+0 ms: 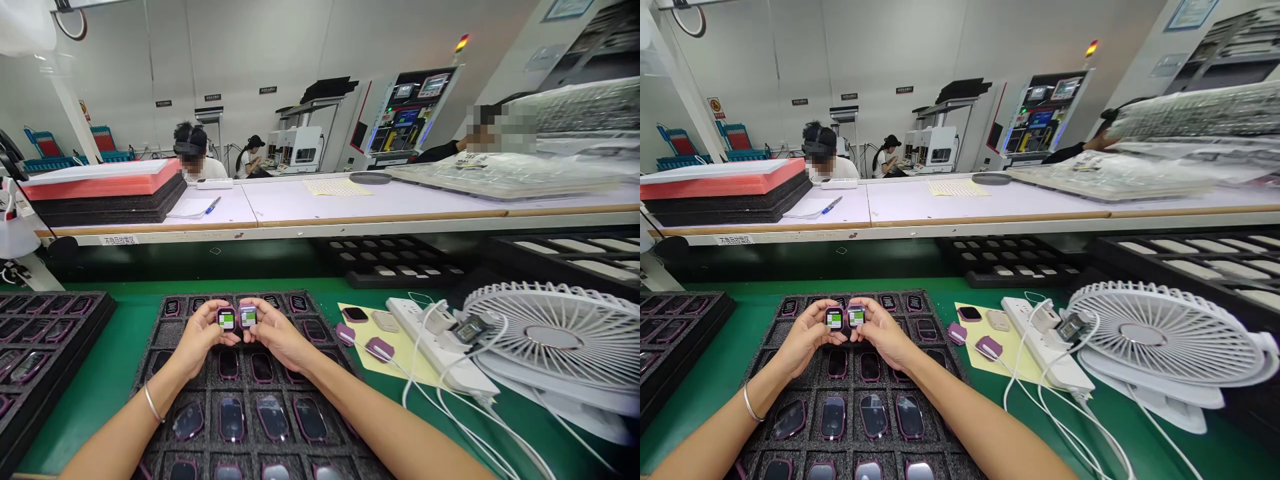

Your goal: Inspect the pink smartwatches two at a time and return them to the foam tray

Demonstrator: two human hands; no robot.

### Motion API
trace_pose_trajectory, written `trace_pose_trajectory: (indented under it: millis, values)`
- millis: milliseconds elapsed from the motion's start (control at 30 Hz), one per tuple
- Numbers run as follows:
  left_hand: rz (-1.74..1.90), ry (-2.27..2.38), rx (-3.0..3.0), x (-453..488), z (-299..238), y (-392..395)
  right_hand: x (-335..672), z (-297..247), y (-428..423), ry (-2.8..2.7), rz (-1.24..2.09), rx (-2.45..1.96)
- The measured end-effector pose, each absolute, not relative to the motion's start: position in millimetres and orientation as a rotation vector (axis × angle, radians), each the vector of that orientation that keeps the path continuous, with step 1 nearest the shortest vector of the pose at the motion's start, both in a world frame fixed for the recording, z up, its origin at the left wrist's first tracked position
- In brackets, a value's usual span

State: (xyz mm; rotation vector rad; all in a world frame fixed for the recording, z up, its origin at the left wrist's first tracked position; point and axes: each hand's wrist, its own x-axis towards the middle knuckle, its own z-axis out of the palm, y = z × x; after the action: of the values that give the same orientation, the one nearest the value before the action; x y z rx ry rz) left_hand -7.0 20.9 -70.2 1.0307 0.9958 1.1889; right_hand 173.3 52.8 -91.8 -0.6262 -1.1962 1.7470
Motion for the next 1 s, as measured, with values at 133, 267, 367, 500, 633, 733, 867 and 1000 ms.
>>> trace_pose_trajectory:
  millis: [133,267,367,500,633,733,867,1000]
  values:
    - [1.178,0.993,1.036,-5.8,-70.0,22.9,172.3,-92.8,53.3,-1.204,1.73,-0.655]
    - [1.159,0.99,1.045,-6.2,-71.4,23.9,172.0,-91.8,54.3,-1.183,1.717,-0.677]
    - [1.147,0.971,1.015,-7.3,-71.9,24.5,171.8,-89.7,55.1,-1.125,1.758,-0.691]
    - [1.141,0.929,0.971,-7.6,-68.3,24.3,171.6,-88.9,55.4,-1.067,1.811,-0.673]
    - [1.15,0.937,0.972,-6.3,-64.4,22.0,172.6,-91.7,55.1,-1.09,1.792,-0.641]
    - [1.143,0.96,0.976,-5.6,-63.9,20.6,173.0,-93.0,54.9,-1.105,1.778,-0.642]
    - [1.14,0.967,0.993,-5.5,-64.2,20.5,172.4,-91.5,53.9,-1.091,1.776,-0.649]
    - [1.147,0.973,1.004,-5.3,-64.6,21.0,172.0,-89.3,52.9,-1.096,1.785,-0.656]
